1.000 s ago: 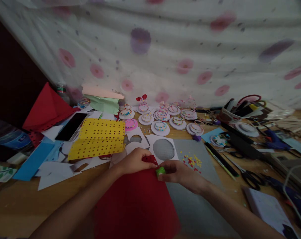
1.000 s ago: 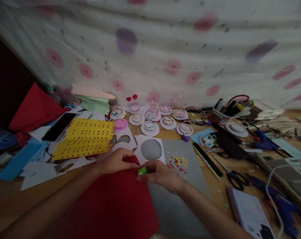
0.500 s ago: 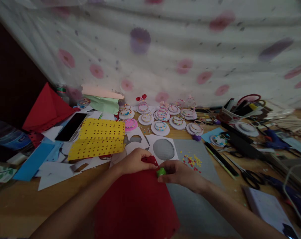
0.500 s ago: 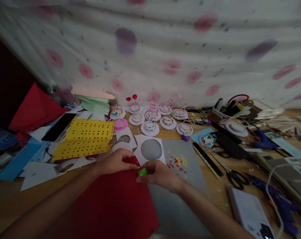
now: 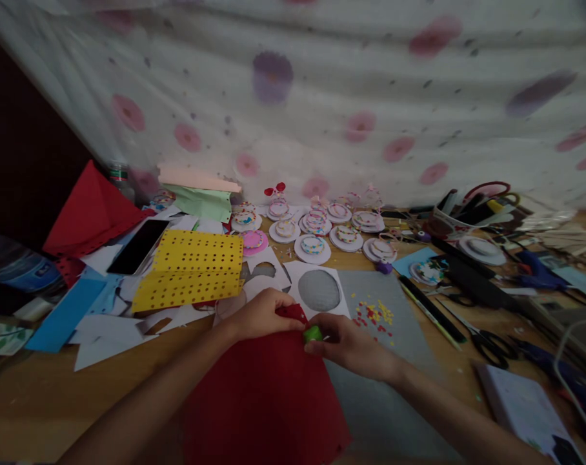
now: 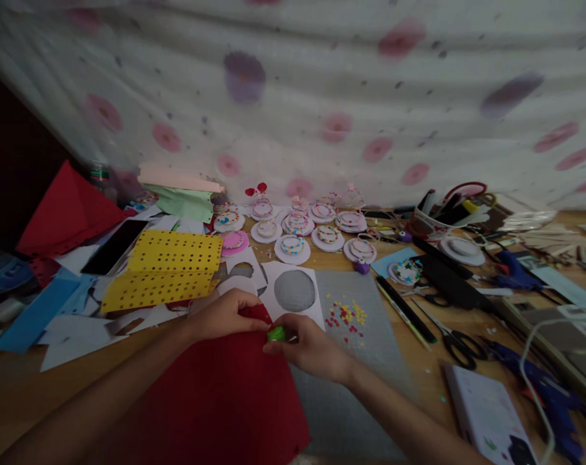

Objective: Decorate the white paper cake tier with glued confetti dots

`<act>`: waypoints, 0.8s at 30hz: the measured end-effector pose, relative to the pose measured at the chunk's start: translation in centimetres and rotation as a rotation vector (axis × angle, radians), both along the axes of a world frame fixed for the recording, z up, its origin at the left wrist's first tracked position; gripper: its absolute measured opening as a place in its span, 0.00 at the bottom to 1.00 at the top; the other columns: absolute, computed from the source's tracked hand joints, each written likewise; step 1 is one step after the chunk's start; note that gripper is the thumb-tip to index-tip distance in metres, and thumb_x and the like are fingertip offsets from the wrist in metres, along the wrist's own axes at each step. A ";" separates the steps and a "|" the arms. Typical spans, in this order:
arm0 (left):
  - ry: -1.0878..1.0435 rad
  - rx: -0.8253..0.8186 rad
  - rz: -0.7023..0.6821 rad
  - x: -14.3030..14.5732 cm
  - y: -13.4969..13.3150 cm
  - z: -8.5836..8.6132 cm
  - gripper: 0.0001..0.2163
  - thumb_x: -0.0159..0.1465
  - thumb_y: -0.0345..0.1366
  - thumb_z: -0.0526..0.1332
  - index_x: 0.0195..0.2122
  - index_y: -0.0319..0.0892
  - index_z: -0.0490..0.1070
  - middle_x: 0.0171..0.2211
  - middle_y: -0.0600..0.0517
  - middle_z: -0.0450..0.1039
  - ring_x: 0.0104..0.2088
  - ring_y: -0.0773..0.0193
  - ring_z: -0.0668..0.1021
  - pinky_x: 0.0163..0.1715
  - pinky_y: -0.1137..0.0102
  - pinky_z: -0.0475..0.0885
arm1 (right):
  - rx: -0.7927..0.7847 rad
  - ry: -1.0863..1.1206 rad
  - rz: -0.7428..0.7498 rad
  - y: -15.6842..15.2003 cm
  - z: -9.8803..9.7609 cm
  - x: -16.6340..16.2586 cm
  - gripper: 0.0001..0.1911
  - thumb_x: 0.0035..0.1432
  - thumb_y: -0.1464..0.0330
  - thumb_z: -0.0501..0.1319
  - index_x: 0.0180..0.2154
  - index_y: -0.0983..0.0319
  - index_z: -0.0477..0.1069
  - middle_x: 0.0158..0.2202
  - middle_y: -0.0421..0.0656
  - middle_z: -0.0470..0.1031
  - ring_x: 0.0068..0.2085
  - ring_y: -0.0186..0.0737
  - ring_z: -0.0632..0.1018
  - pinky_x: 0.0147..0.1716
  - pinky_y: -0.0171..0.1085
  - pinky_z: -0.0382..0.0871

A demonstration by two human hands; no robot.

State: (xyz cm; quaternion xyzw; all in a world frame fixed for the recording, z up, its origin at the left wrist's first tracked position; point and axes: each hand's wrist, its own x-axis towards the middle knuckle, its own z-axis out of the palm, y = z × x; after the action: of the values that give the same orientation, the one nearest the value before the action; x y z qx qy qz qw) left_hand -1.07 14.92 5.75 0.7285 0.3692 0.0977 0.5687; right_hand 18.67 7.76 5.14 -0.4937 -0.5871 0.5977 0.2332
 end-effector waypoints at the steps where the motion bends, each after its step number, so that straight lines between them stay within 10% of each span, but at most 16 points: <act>1: -0.002 -0.006 -0.007 0.0 0.0 0.0 0.10 0.56 0.41 0.65 0.31 0.38 0.76 0.29 0.52 0.76 0.30 0.65 0.74 0.28 0.74 0.65 | 0.024 -0.016 -0.005 -0.1 0.0 -0.2 0.11 0.51 0.60 0.65 0.31 0.61 0.69 0.26 0.38 0.67 0.28 0.35 0.67 0.27 0.35 0.58; 17: 0.103 -0.215 -0.300 1.3 2.9 2.2 0.29 0.43 0.47 0.74 0.46 0.44 0.74 0.40 0.50 0.78 0.40 0.58 0.78 0.36 0.70 0.70 | 0.157 -0.073 -0.045 -0.5 -0.2 -1.3 0.07 0.51 0.69 0.60 0.34 0.64 0.71 0.30 0.41 0.72 0.31 0.37 0.69 0.30 0.35 0.60; 24: 0.179 0.008 -0.390 2.5 2.5 1.4 0.28 0.41 0.48 0.75 0.44 0.45 0.77 0.35 0.53 0.79 0.35 0.59 0.78 0.31 0.72 0.68 | 0.221 -0.101 -0.059 -0.2 -0.9 -1.2 0.09 0.48 0.74 0.58 0.35 0.64 0.72 0.31 0.43 0.75 0.31 0.39 0.72 0.29 0.35 0.63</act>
State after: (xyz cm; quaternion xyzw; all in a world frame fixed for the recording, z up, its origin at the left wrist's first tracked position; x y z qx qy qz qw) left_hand 1.40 17.37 7.10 0.7940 0.2701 -0.0778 0.5390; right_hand 17.43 7.59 4.19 -0.5116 -0.6454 0.4967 0.2738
